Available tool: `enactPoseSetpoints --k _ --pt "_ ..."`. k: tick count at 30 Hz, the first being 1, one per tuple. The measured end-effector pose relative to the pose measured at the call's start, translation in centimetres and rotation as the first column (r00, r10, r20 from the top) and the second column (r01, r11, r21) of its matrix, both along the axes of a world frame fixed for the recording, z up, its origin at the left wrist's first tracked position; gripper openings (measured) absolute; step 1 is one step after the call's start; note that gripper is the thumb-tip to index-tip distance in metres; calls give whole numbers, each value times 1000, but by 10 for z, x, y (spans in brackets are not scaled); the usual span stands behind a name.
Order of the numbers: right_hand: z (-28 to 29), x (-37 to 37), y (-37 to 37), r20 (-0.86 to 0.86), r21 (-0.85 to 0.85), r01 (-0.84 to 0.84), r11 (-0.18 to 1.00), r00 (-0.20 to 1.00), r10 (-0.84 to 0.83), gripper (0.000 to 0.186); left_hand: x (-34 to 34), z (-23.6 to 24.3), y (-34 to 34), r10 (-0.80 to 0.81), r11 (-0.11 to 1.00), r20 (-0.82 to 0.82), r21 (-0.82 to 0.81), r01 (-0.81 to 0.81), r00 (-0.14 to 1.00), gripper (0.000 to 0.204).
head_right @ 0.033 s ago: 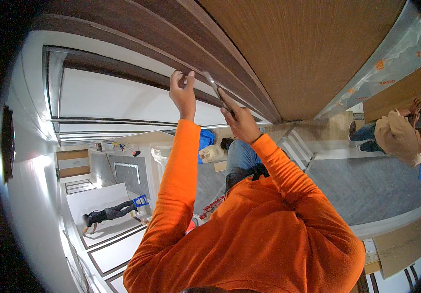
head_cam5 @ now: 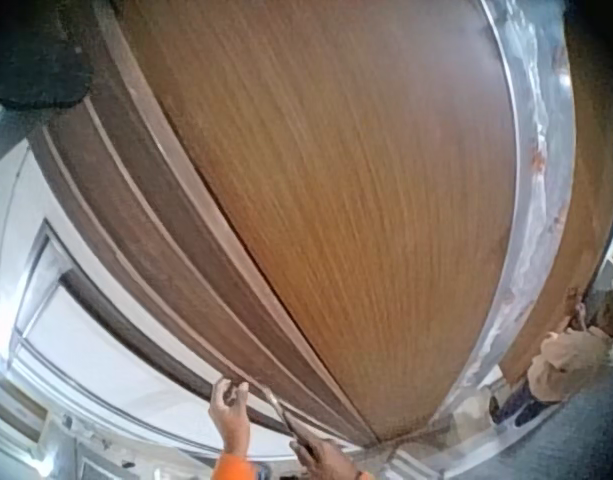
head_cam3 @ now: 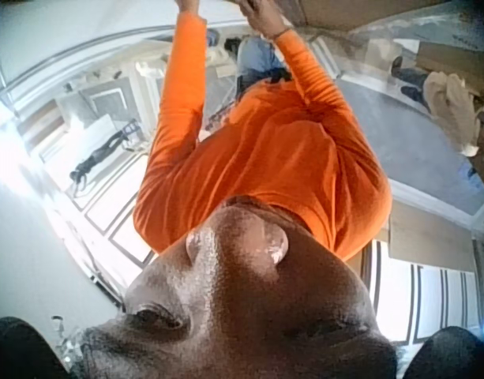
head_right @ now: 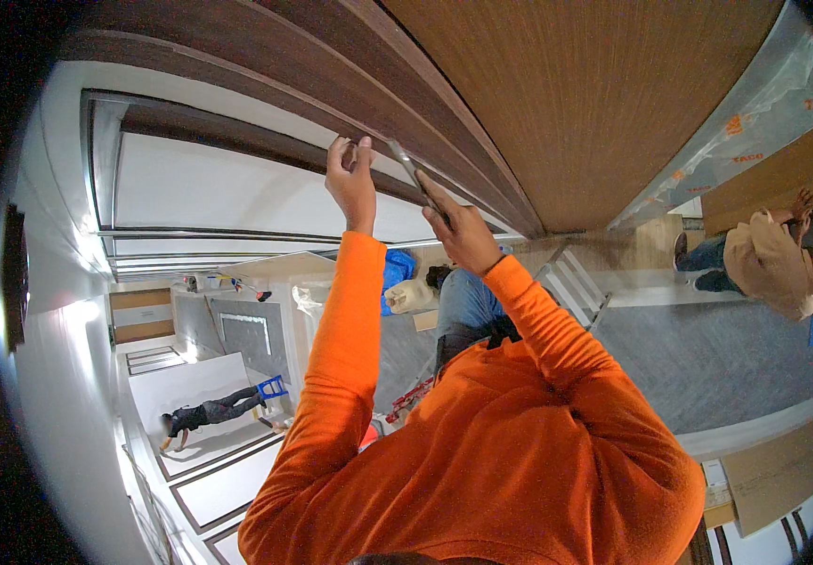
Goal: The person trims the excess material from the edge of a door using a utility knife while standing on a ladder.
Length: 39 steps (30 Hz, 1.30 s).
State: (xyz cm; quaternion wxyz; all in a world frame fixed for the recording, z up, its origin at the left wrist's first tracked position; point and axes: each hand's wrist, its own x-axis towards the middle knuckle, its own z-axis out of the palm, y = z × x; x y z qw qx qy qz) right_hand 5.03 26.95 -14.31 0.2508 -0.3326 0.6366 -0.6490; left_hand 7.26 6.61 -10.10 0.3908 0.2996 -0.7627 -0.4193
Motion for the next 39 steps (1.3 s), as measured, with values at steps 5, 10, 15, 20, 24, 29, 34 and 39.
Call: enactPoseSetpoints --k 5,10,15,20,24,29,34,39 --pt "10 -4 -21 -42 69 -39 997 998 42 58 -1 -5 -10 -61 977 -122 195 84 991 44" --pt "-2 -2 -36 -77 -28 35 999 996 -37 58 -11 -13 -2 -12 959 -238 273 79 971 32" --pt "8 -5 -32 -81 -7 21 1000 996 -22 60 -8 -17 -10 -24 929 -271 349 122 962 28" --pt "12 6 -38 -148 -133 112 985 980 -131 62 -8 -17 -10 -23 930 -278 346 122 960 27" --pt "23 23 -44 -73 -75 139 987 987 -145 64 -7 -12 -7 -42 946 -242 301 116 969 29" --pt "29 30 -51 -36 -87 174 981 983 -178 65 -6 -12 -11 -45 962 -200 256 97 979 31" --pt "23 25 -45 -25 -25 114 993 993 -115 62 -7 -13 -12 -24 966 -189 248 71 982 34" --pt "6 17 -34 -97 -81 80 994 991 -88 60 -6 -11 -11 14 908 -273 406 102 962 37"
